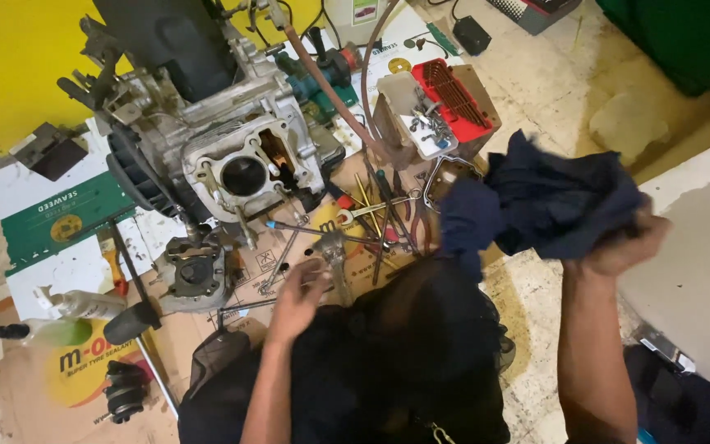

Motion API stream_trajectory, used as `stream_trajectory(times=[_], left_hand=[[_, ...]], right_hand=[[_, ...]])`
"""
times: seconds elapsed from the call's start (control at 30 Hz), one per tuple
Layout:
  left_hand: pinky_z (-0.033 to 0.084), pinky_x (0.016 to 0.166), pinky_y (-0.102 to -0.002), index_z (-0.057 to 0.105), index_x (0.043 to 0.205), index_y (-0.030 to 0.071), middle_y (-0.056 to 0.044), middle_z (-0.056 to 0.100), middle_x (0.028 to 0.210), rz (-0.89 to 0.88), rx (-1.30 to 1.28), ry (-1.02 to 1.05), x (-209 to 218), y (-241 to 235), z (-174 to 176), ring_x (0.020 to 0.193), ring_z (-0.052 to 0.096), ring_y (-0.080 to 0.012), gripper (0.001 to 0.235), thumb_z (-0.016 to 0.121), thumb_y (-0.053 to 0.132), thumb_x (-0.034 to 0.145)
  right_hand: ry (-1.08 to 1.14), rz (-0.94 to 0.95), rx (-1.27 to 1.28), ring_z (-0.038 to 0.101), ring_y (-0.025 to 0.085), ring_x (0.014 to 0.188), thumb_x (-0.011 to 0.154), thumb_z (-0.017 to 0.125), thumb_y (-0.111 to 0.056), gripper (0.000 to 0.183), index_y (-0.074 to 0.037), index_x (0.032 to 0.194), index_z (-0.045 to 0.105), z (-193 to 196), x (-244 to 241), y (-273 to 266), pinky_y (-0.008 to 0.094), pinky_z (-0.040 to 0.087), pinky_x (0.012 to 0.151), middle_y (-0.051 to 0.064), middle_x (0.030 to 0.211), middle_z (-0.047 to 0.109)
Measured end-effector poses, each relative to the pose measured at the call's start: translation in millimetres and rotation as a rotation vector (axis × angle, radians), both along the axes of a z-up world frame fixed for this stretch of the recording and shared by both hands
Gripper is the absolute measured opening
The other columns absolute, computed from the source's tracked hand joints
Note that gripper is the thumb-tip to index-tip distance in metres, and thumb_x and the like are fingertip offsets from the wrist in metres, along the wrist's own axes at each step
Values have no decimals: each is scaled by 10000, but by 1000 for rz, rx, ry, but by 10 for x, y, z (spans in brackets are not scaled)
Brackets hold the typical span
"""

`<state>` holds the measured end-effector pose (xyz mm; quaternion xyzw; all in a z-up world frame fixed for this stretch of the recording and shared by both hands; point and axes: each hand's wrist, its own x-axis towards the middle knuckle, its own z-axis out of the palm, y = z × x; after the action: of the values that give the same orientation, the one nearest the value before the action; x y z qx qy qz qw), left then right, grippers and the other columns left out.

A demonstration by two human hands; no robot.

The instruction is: Disassembling a motorcycle engine to remove the cylinder head and clean the piston crown using a brush and cloth.

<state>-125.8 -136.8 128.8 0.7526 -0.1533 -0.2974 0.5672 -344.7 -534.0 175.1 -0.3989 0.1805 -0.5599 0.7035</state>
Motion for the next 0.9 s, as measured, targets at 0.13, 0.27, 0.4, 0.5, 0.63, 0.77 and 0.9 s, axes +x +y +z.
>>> stream_trajectory(times=[0.13, 0.27, 0.4, 0.5, 0.63, 0.77, 0.9], left_hand=[[438, 1137, -527, 560, 1452, 107, -146, 550, 1468, -243, -93, -129, -232, -443, -437, 1352, 530, -307, 514, 407, 394, 1055], [205, 1277, -488, 447, 1573, 237, -59, 430, 1662, -147, -197, 499, -576, -1074, -504, 1551, 365, -265, 921, 470, 750, 808], [241, 1257, -461, 197, 1681, 210, -224, 235, 1717, -594, -1074, 544, -691, -1594, -1201, 1566, 302, -296, 859, 219, 762, 1023], [246, 1275, -486, 338, 1604, 156, -252, 315, 1660, -371, -1152, 635, -709, -1413, -1171, 1551, 323, -331, 908, 230, 800, 973], [253, 1302, -523, 547, 1490, 71, -297, 435, 1574, -32, -1252, 787, -924, -1220, -628, 1528, 352, -384, 1028, 248, 856, 897], [568, 971, -545, 562, 1337, 13, -253, 679, 1014, 440, -1051, -373, -1208, -1185, -319, 985, 699, -408, 329, 438, 211, 1107], [584, 1005, -377, 645, 1366, 59, -134, 803, 1101, 308, -415, -395, -1274, -1092, -1205, 1035, 787, -289, 424, 656, 271, 999]], right_hand=[[-235, 115, -62, 569, 236, 1047, 725, 620, -367, 193, -210, 664, 527, 953, 179, 1002, 405, 460, 1060, -2, 807, 542], [-305, 595, -408, 588, 350, 1024, 932, 558, -421, 334, -130, 1036, 684, 519, 140, 1685, 532, 452, 961, 156, 1100, 673], [441, 1034, -682, 620, 275, 1131, 986, 651, -339, 280, -70, 931, 597, 392, 281, 1969, 406, 444, 933, 156, 1213, 627], [686, 1009, -606, 577, 151, 631, 956, 687, -215, 159, -72, 906, 636, 146, 448, 2011, 304, 446, 583, 102, 1116, 644], [458, 893, -535, 655, 244, 1039, 926, 736, -20, 127, -44, 953, 615, -10, 470, 1995, 365, 533, 830, 132, 1058, 642], [1167, 1014, -995, 524, 209, 646, 944, 545, -322, 206, -122, 984, 516, -83, 469, 1946, 403, 383, 603, 57, 796, 515], [1394, 1243, -1085, 544, 223, 564, 967, 472, -378, 501, -51, 1346, 460, 64, 572, 1894, 395, 386, 529, 78, 767, 548]])
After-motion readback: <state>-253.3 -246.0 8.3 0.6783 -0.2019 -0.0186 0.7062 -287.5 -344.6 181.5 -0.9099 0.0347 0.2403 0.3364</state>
